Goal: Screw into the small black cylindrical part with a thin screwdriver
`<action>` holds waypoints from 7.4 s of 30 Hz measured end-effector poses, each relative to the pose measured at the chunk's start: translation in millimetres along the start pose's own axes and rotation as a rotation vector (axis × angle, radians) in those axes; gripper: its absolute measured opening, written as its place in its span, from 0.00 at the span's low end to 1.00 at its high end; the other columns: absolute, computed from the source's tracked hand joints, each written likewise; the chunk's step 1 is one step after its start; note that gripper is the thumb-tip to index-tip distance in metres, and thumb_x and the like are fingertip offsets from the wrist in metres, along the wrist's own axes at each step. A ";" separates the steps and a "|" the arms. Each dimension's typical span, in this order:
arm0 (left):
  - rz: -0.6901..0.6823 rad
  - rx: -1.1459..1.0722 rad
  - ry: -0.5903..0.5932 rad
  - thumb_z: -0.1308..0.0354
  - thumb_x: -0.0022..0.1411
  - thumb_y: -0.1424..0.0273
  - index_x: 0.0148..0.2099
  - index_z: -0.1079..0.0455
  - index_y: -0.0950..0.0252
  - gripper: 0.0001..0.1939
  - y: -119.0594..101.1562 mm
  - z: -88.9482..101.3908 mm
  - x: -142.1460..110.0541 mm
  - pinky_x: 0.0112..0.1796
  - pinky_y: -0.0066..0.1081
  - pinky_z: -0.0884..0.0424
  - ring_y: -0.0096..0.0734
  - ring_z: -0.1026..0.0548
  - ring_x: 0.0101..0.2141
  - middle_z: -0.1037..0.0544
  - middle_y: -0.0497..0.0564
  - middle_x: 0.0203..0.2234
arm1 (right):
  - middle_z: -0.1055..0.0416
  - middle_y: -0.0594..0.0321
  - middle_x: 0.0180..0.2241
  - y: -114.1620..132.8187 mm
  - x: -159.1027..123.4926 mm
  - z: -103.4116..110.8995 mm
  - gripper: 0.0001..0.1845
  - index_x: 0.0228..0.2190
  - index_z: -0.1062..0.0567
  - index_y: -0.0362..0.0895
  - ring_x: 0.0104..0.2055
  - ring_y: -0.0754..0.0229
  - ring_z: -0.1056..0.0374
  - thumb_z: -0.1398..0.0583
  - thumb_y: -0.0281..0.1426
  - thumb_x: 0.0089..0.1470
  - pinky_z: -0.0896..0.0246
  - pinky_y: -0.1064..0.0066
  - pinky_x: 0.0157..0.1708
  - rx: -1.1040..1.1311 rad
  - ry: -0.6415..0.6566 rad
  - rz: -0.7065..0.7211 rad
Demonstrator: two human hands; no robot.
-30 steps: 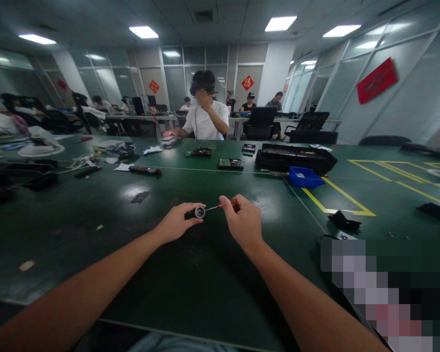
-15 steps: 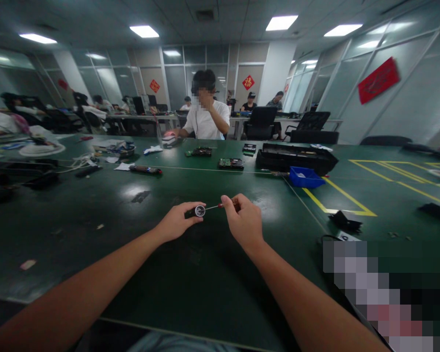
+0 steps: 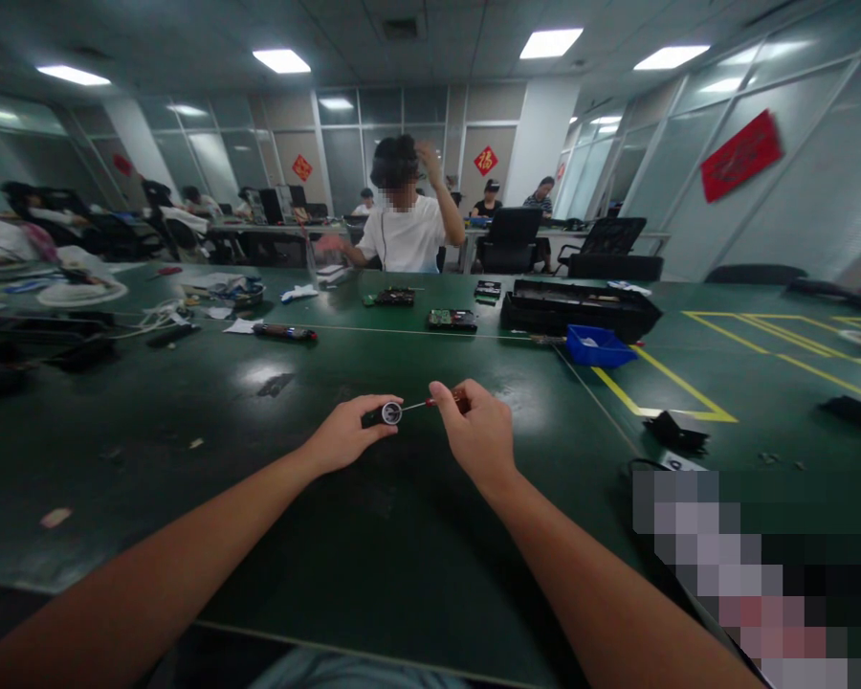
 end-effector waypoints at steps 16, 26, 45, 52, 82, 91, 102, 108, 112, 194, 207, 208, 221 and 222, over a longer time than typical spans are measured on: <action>-0.011 0.074 0.007 0.37 0.59 0.67 0.55 0.29 0.57 0.20 6.2 0.0 1.1 0.50 0.38 0.34 0.39 0.28 0.47 0.23 0.50 0.46 | 0.23 0.61 0.30 17.8 -5.1 -12.9 0.12 0.35 0.24 0.45 0.30 0.58 0.29 0.42 0.40 0.58 0.38 0.67 0.32 0.045 0.182 0.221; -0.007 0.075 0.014 0.37 0.59 0.67 0.54 0.28 0.57 0.20 2.6 0.4 -0.2 0.50 0.38 0.34 0.39 0.28 0.47 0.23 0.50 0.45 | 0.30 0.66 0.20 7.9 -5.3 -21.9 0.18 0.37 0.25 0.45 0.23 0.60 0.33 0.50 0.40 0.64 0.43 0.68 0.26 0.043 0.240 0.091; -0.011 0.053 -0.027 0.36 0.58 0.69 0.54 0.28 0.58 0.20 5.7 1.1 2.3 0.50 0.36 0.35 0.37 0.27 0.47 0.23 0.49 0.46 | 0.26 0.59 0.32 -14.4 -4.0 -37.6 0.14 0.36 0.28 0.45 0.34 0.57 0.29 0.43 0.43 0.58 0.34 0.63 0.39 0.620 0.190 -0.127; -0.088 0.097 -0.024 0.36 0.59 0.70 0.54 0.28 0.57 0.20 0.6 4.4 3.6 0.53 0.38 0.36 0.38 0.28 0.50 0.23 0.50 0.49 | 0.29 0.62 0.30 -43.4 -5.0 -54.5 0.13 0.34 0.26 0.45 0.33 0.59 0.31 0.39 0.42 0.55 0.32 0.63 0.40 0.943 0.136 -0.387; -0.016 0.151 0.020 0.38 0.60 0.66 0.55 0.29 0.57 0.20 3.4 2.6 2.1 0.47 0.37 0.34 0.39 0.28 0.45 0.23 0.50 0.44 | 0.31 0.65 0.17 -8.7 -3.8 -20.6 0.22 0.21 0.32 0.47 0.20 0.62 0.37 0.41 0.49 0.55 0.45 0.69 0.24 0.147 0.148 -0.073; -0.027 0.135 0.012 0.37 0.59 0.67 0.55 0.29 0.57 0.20 6.7 1.6 3.4 0.48 0.38 0.34 0.39 0.28 0.45 0.23 0.50 0.45 | 0.26 0.62 0.26 1.1 -7.4 -24.2 0.12 0.31 0.26 0.47 0.27 0.58 0.32 0.41 0.43 0.56 0.42 0.67 0.28 0.207 0.167 0.043; -0.022 0.136 0.013 0.36 0.59 0.68 0.54 0.28 0.58 0.20 9.1 1.5 3.1 0.48 0.37 0.34 0.38 0.28 0.45 0.23 0.50 0.44 | 0.31 0.67 0.18 1.0 -8.3 -30.8 0.17 0.35 0.24 0.48 0.23 0.59 0.34 0.49 0.41 0.63 0.45 0.67 0.27 0.206 0.270 0.006; -0.026 0.130 0.014 0.37 0.59 0.68 0.55 0.29 0.58 0.20 8.5 1.5 2.5 0.50 0.38 0.35 0.39 0.28 0.47 0.23 0.50 0.46 | 0.28 0.65 0.27 5.2 -9.3 -29.0 0.12 0.39 0.24 0.50 0.28 0.59 0.33 0.47 0.34 0.60 0.45 0.68 0.29 0.257 0.280 0.054; -0.021 0.123 0.019 0.37 0.60 0.67 0.55 0.29 0.57 0.20 6.9 1.5 2.3 0.51 0.39 0.35 0.39 0.28 0.48 0.23 0.50 0.47 | 0.29 0.65 0.26 8.1 -11.6 -28.1 0.15 0.33 0.24 0.49 0.28 0.59 0.34 0.49 0.37 0.63 0.45 0.67 0.30 0.278 0.279 0.067; -0.203 0.274 0.056 0.38 0.61 0.68 0.56 0.30 0.55 0.21 -5.2 0.8 7.2 0.54 0.43 0.39 0.39 0.30 0.50 0.24 0.51 0.49 | 0.32 0.64 0.24 -65.4 -8.6 -68.1 0.11 0.28 0.27 0.45 0.26 0.62 0.35 0.38 0.40 0.53 0.32 0.66 0.30 1.058 0.131 -0.634; -0.069 0.222 0.096 0.39 0.61 0.66 0.57 0.30 0.57 0.21 3.2 -5.2 6.1 0.48 0.39 0.35 0.39 0.29 0.45 0.24 0.51 0.44 | 0.28 0.60 0.31 -50.5 -5.5 -51.9 0.14 0.35 0.29 0.44 0.32 0.60 0.31 0.44 0.42 0.58 0.33 0.65 0.34 0.676 0.120 -0.371; -0.062 0.211 0.092 0.39 0.61 0.66 0.57 0.30 0.57 0.21 2.6 -4.5 5.7 0.48 0.39 0.35 0.39 0.29 0.45 0.24 0.51 0.44 | 0.27 0.59 0.31 -49.5 -5.4 -51.8 0.14 0.35 0.29 0.44 0.32 0.60 0.31 0.43 0.42 0.58 0.33 0.64 0.34 0.673 0.116 -0.356; -0.069 0.193 0.074 0.38 0.60 0.66 0.56 0.30 0.57 0.21 1.7 -2.9 3.6 0.48 0.38 0.35 0.38 0.29 0.46 0.23 0.50 0.45 | 0.30 0.64 0.18 -17.6 -2.7 -22.8 0.23 0.21 0.30 0.45 0.21 0.61 0.35 0.41 0.51 0.55 0.44 0.68 0.25 0.172 0.112 -0.146; -0.068 0.192 0.071 0.38 0.60 0.66 0.56 0.30 0.57 0.21 2.3 -2.8 3.6 0.48 0.38 0.35 0.38 0.29 0.46 0.23 0.50 0.45 | 0.31 0.64 0.17 -14.9 -3.0 -21.2 0.23 0.21 0.30 0.46 0.21 0.61 0.36 0.41 0.51 0.55 0.45 0.68 0.24 0.150 0.109 -0.123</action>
Point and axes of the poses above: each hand's wrist, its own x-axis towards the middle knuckle, its own z-axis out of the back of the hand, y = z × x, the point moved 8 cm from there along x, towards the middle knuckle
